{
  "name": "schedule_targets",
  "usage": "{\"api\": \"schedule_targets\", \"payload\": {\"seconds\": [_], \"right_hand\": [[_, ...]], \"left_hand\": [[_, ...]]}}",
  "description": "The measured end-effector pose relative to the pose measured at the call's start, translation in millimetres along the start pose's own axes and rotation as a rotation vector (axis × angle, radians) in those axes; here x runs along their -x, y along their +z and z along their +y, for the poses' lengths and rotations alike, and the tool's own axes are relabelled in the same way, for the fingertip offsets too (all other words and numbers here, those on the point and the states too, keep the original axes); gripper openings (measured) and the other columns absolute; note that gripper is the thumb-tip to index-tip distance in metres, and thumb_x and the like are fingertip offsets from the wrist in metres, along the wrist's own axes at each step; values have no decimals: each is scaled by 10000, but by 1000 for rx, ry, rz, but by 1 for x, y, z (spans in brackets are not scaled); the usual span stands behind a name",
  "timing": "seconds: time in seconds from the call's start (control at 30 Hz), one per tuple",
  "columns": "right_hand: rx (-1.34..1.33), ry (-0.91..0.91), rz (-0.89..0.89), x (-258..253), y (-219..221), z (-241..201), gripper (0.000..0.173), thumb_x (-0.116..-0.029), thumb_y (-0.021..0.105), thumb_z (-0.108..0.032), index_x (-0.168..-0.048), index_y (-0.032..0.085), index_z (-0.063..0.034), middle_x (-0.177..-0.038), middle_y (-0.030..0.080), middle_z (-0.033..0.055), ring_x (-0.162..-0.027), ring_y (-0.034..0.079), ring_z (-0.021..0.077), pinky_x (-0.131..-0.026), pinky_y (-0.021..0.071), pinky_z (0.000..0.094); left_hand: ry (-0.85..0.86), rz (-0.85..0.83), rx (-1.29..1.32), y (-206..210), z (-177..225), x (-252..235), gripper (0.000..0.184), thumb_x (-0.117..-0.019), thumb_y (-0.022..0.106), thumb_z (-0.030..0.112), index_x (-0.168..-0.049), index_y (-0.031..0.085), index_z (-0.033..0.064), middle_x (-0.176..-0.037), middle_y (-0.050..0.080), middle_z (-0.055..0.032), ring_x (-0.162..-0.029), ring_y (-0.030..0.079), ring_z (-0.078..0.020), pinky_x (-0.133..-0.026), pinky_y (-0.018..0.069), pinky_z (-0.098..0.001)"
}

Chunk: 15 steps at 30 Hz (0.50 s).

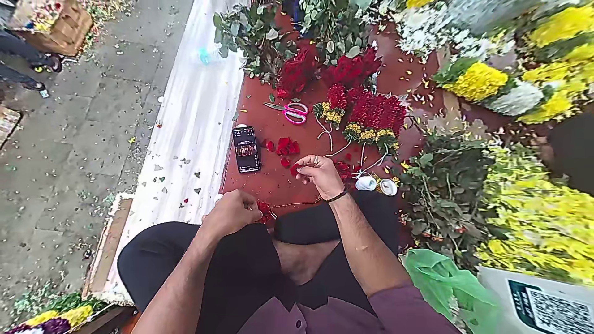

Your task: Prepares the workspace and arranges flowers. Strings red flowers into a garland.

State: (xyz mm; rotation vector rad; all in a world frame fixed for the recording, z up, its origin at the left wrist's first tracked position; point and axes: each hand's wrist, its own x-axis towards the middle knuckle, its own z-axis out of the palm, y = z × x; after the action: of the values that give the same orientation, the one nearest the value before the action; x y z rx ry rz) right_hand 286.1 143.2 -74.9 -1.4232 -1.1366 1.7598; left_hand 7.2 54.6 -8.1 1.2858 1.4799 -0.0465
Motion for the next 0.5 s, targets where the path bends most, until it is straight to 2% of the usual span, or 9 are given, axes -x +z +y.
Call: {"api": "schedule_targets", "payload": {"seconds": [0.07, 0.17, 0.33, 0.43, 0.5], "right_hand": [[-15, -8, 5, -6, 1, 3, 136, -941, 626, 3, -1028, 728, 19, -867, 726, 142, -629, 658, 177, -514, 540, 301], [16, -38, 12, -3, 2, 5, 181, -942, 565, 0, -978, 742, -11, -890, 731, 119, -623, 645, 169, -512, 532, 300], [51, -50, -3, 8, 5, 7, 205, -959, 559, -4, -1015, 751, -51, -849, 710, 106, -562, 583, 148, -509, 511, 288], [64, -69, -72, 7, 5, 5, 282, -970, 543, 21, -1138, 754, -60, -1105, 742, 101, -698, 664, 184, -596, 569, 329], [100, -154, -106, 6, 6, 4, 382, -891, 553, 110, -1192, 735, -40, -1133, 730, 112, -745, 674, 193, -642, 584, 347]], "left_hand": [[-10, -1, 9, 1, 1, 0, 191, -870, 761, 374, -840, 755, 186, -725, 683, 19, -657, 633, -143, -655, 540, -464], [-22, -6, 22, 1, 1, 0, 191, -875, 759, 359, -839, 748, 171, -717, 675, 17, -647, 622, -137, -649, 535, -451], [-19, -17, 5, 2, 0, -4, 206, -872, 753, 373, -827, 746, 172, -705, 667, 14, -642, 617, -145, -634, 522, -458], [-34, -26, 2, 3, 0, -5, 212, -869, 754, 386, -838, 749, 176, -712, 672, 17, -643, 621, -139, -638, 528, -455], [-34, -16, 16, 3, 0, -4, 207, -863, 760, 376, -832, 751, 171, -710, 669, 10, -637, 613, -143, -635, 523, -459]]}}
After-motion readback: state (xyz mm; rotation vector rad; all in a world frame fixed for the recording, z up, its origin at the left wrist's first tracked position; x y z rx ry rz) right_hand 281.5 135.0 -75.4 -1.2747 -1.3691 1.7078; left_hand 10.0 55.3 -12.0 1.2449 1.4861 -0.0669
